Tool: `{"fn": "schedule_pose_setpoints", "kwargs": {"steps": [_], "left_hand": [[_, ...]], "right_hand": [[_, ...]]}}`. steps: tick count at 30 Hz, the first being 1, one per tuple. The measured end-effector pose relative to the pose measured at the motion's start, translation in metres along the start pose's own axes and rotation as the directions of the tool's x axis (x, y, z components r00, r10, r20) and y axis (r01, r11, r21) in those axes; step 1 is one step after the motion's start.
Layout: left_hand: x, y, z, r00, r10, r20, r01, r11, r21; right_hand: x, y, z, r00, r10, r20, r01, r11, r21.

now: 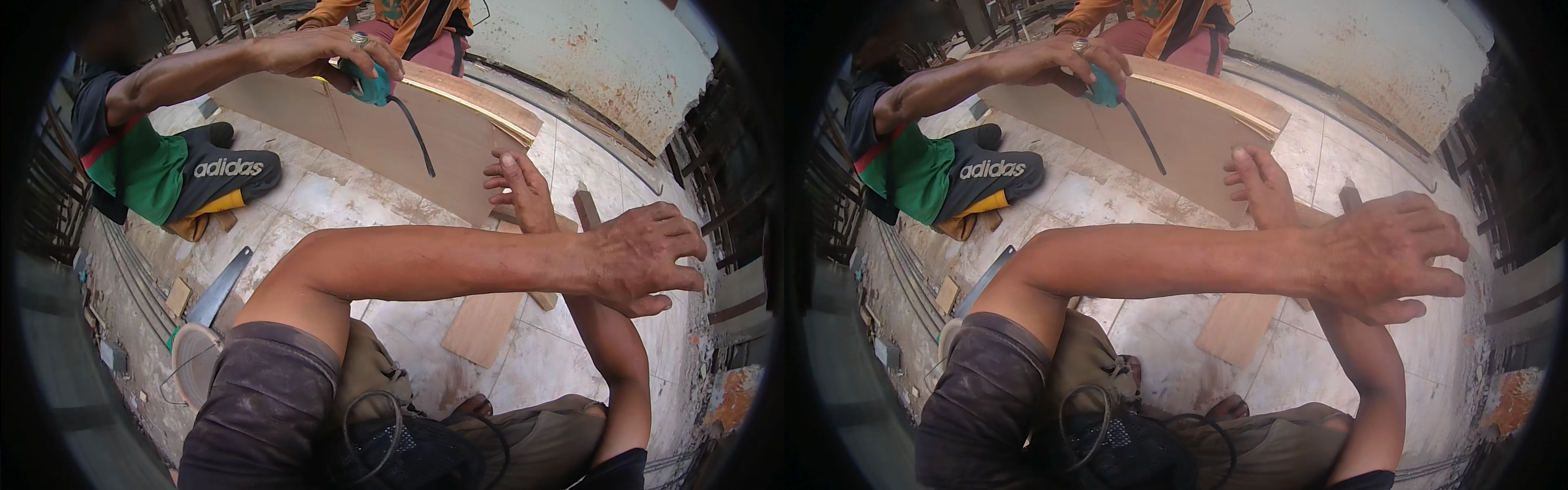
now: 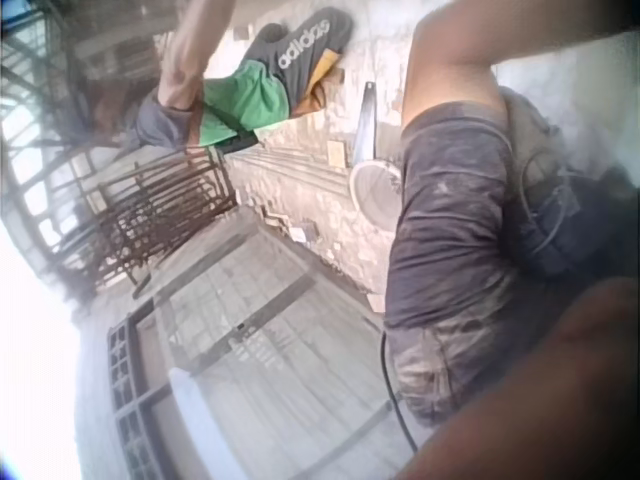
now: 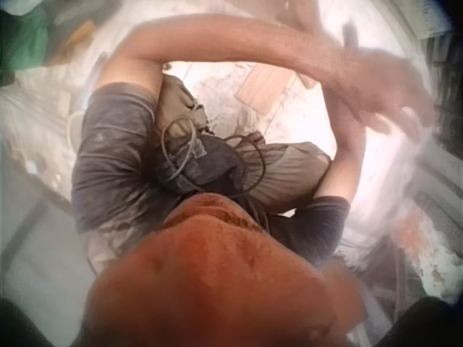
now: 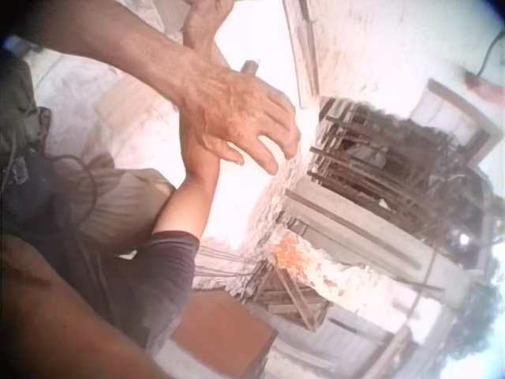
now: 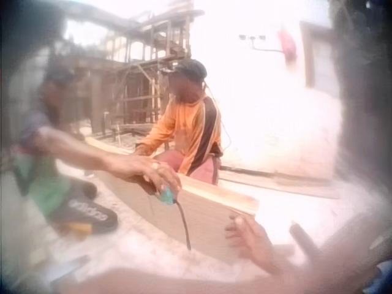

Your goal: The person uses a tape measure to check the dimensions of a wooden frame, aligns a wooden board with the frame, and hammers a nail into the wood while others assist.

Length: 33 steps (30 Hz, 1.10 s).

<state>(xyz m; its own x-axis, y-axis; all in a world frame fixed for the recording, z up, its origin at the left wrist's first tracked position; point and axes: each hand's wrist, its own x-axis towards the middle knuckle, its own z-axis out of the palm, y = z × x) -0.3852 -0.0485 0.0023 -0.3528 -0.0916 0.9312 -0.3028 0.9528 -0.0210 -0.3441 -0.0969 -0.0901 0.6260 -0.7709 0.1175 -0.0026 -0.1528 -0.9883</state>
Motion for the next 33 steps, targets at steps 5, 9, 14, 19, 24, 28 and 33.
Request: {"fn": "schedule_pose_setpoints", "kwargs": {"steps": [5,9,14,19,24,28,33], "left_hand": [[0.038,0.058,-0.002,0.964,0.212,-0.162,-0.215,0.977,-0.002],[0.033,0.055,-0.018,0.974,0.162,-0.160,-0.164,0.986,-0.004],[0.034,0.051,-0.034,0.986,0.080,-0.146,-0.081,0.997,-0.003],[0.023,0.051,-0.030,0.993,0.013,-0.114,-0.020,0.998,-0.058],[0.030,0.057,-0.020,0.999,-0.015,-0.048,0.009,0.992,-0.124],[0.030,0.058,-0.033,0.997,-0.036,0.070,0.046,0.990,-0.134],[0.020,0.036,-0.034,1.000,-0.013,0.025,0.013,1.000,0.011]], "right_hand": [[0.056,-0.092,0.056,0.990,-0.016,0.138,0.007,0.998,0.066],[0.095,-0.111,0.080,0.916,0.024,0.401,-0.071,0.992,0.101],[0.104,-0.106,0.093,0.902,-0.016,0.430,-0.105,0.961,0.255],[0.113,-0.087,0.079,0.860,-0.065,0.506,-0.083,0.961,0.265],[0.104,-0.082,0.090,0.872,-0.157,0.463,0.047,0.969,0.241],[0.102,-0.074,0.098,0.918,-0.141,0.371,0.098,0.986,0.131],[0.075,-0.082,0.080,0.892,-0.431,0.133,0.445,0.793,-0.415]]}}
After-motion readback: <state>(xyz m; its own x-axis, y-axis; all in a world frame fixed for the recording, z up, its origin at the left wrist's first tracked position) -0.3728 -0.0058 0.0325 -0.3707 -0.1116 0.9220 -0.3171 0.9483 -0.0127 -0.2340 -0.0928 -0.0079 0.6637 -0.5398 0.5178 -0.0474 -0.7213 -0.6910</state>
